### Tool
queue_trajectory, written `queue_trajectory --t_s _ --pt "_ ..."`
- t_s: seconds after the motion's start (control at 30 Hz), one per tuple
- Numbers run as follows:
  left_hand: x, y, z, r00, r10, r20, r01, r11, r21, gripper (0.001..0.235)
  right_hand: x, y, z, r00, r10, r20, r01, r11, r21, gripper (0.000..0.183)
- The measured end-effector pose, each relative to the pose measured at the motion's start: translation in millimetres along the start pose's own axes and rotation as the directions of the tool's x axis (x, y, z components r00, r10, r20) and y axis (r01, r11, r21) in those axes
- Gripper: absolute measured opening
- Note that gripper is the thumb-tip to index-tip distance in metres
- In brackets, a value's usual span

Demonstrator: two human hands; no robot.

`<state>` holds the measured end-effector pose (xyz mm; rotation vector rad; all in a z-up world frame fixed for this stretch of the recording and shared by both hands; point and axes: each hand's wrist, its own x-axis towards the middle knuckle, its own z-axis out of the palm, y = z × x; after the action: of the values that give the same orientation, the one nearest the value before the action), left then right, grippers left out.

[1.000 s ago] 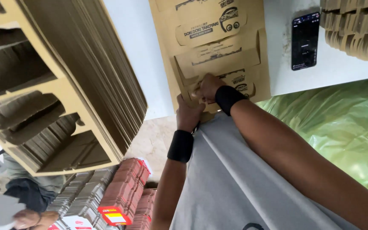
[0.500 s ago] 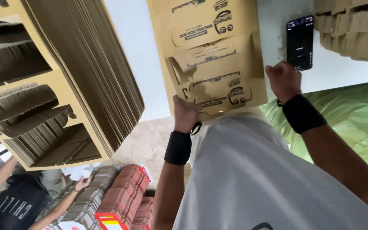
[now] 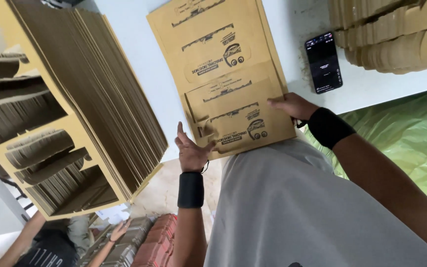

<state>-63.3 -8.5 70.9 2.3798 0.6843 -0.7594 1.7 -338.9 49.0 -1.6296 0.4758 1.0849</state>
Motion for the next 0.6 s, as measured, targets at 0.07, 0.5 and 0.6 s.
queue_trajectory --t_s 0.07,0.5,0.6 --pt "1 40 9 0.978 0.159 -0.134 -0.166 0.985 -0.044 0.114 8 11 3 0.998 -0.002 -0.07 -0.003 0.997 -0.074 0.062" --pt "30 194 87 0.996 -0.073 0.054 0.069 0.995 0.077 0.131 70 52 66 0.942 -0.289 -0.172 0.0 0.511 -0.859 0.026" --pt "65 157 129 0.997 -0.069 -0.031 0.072 0.993 0.097 0.131 67 48 66 0.936 -0.29 -0.2 -0.026 0.511 -0.859 0.021"
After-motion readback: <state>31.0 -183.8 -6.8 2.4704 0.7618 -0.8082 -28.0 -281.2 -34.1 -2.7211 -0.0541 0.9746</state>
